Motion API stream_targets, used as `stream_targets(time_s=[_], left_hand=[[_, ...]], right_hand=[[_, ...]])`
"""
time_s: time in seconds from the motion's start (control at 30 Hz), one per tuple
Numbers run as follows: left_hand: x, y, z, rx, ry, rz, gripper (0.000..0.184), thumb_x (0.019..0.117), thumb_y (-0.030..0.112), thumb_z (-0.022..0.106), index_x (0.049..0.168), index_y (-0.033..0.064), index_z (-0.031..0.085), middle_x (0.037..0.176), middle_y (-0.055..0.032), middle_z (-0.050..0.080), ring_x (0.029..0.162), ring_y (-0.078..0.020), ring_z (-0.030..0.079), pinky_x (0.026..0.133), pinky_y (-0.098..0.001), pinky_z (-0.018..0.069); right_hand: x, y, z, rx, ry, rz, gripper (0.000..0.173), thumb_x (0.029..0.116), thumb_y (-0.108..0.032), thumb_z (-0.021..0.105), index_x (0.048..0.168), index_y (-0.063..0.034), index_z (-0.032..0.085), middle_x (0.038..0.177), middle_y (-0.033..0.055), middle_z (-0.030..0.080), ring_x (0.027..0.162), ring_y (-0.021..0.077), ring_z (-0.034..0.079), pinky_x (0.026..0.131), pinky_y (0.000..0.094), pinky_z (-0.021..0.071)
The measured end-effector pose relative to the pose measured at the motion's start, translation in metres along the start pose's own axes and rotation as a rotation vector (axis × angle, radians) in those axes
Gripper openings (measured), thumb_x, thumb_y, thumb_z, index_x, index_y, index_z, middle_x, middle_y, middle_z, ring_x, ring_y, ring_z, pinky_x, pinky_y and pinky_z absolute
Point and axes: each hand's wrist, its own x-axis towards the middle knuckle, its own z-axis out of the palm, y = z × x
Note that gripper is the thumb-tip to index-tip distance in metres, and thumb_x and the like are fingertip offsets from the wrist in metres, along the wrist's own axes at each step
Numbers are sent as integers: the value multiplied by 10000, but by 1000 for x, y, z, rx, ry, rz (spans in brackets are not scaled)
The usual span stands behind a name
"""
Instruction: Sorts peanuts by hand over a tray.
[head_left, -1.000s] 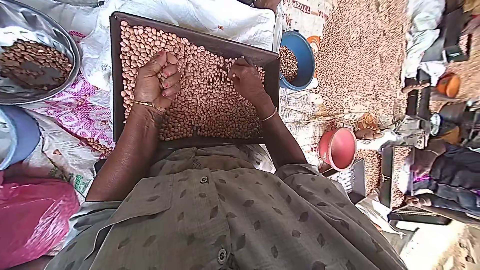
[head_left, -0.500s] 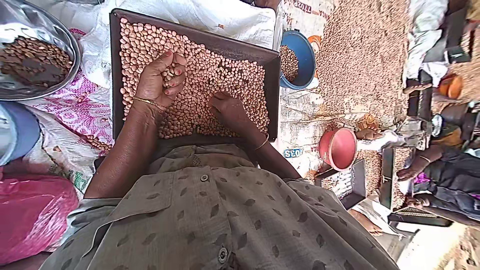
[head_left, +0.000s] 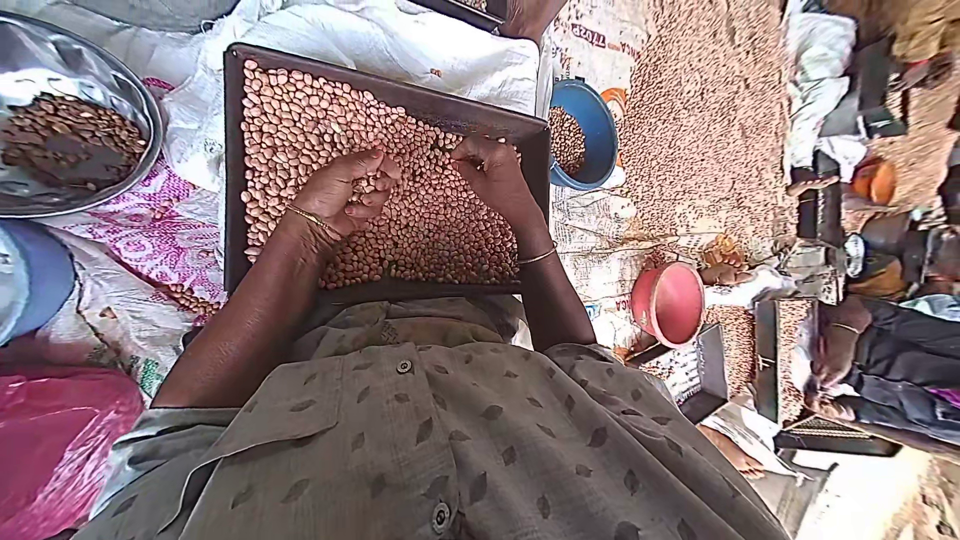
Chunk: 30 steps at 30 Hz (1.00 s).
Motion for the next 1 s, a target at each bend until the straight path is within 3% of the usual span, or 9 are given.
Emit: stream_targets(time_s=[0.1, 0.3, 0.4, 0.47, 0.5, 0.57, 0.67, 0.77, 1.0], left_hand=[[-2, 6, -3, -81, 95, 65, 400, 1114, 255, 285, 841, 178, 566, 621, 102, 448, 415, 27, 313, 374, -105, 254], [-1, 6, -4, -80, 125, 84, 412, 1121, 267, 270, 922, 150, 612, 684, 78, 514, 433, 15, 361, 380, -110, 287], [-2, 4, -2, -3, 120, 52, 513, 1129, 366, 235, 1041, 107, 669, 726, 48, 580, 443, -2, 390, 386, -127, 300], [-1, 3, 0, 89, 104, 8, 585, 1124, 444, 188, 1092, 110, 668, 758, 37, 627, 457, -6, 420, 389, -133, 304], [-1, 1, -1, 122, 80, -20, 598, 1120, 470, 177, 1115, 121, 663, 790, 30, 640, 466, -8, 432, 389, -134, 308], [1, 0, 0, 131, 20, -63, 595, 1117, 475, 165, 1122, 137, 655, 804, 29, 636, 475, -6, 437, 393, -131, 320], [1, -2, 1, 30, -42, -55, 508, 1130, 362, 212, 1070, 117, 653, 749, 56, 570, 448, 12, 372, 384, -117, 289], [-1, 2, -3, -85, 35, 52, 396, 1115, 252, 278, 926, 137, 607, 665, 75, 504, 425, 26, 353, 373, -100, 278], [-3, 8, -7, -183, 95, 160, 418, 1122, 260, 241, 861, 181, 558, 603, 101, 438, 419, 15, 342, 381, -112, 273]], right_hand=[[-3, 5, 17, -283, -142, 120, 172, 952, -71, 634, 1085, -28, 734, 1119, 193, 687, 993, 362, 698, 853, 536, 568], [-1, -9, 26, -448, -147, 202, 175, 946, -105, 596, 1060, -18, 696, 1147, 171, 698, 1017, 359, 700, 797, 539, 559], [-1, -5, 18, -211, -41, 180, 161, 920, -100, 625, 1017, 8, 695, 996, 175, 715, 876, 320, 707, 772, 507, 561], [-1, -14, 10, 142, 54, 19, 107, 921, -47, 647, 987, 28, 684, 869, 116, 696, 722, 156, 660, 682, 321, 562], [-2, -23, 6, 329, 32, -60, 111, 933, -18, 639, 1020, 45, 672, 888, 97, 692, 734, 97, 657, 686, 262, 572], [3, -39, 0, 477, -55, -145, 170, 953, -5, 623, 1103, 72, 644, 989, 121, 695, 852, 115, 686, 769, 273, 591], [19, -22, 10, 172, -51, -96, 146, 963, -43, 619, 1066, 41, 679, 957, 146, 710, 826, 184, 690, 763, 330, 573], [28, -1, 31, -147, -128, 51, 151, 965, -77, 605, 1027, -1, 720, 1029, 181, 715, 945, 330, 704, 856, 512, 557], [24, -34, 44, -459, -203, 217, 211, 985, -102, 578, 1126, -18, 711, 1139, 185, 714, 1086, 363, 690, 893, 513, 550]])
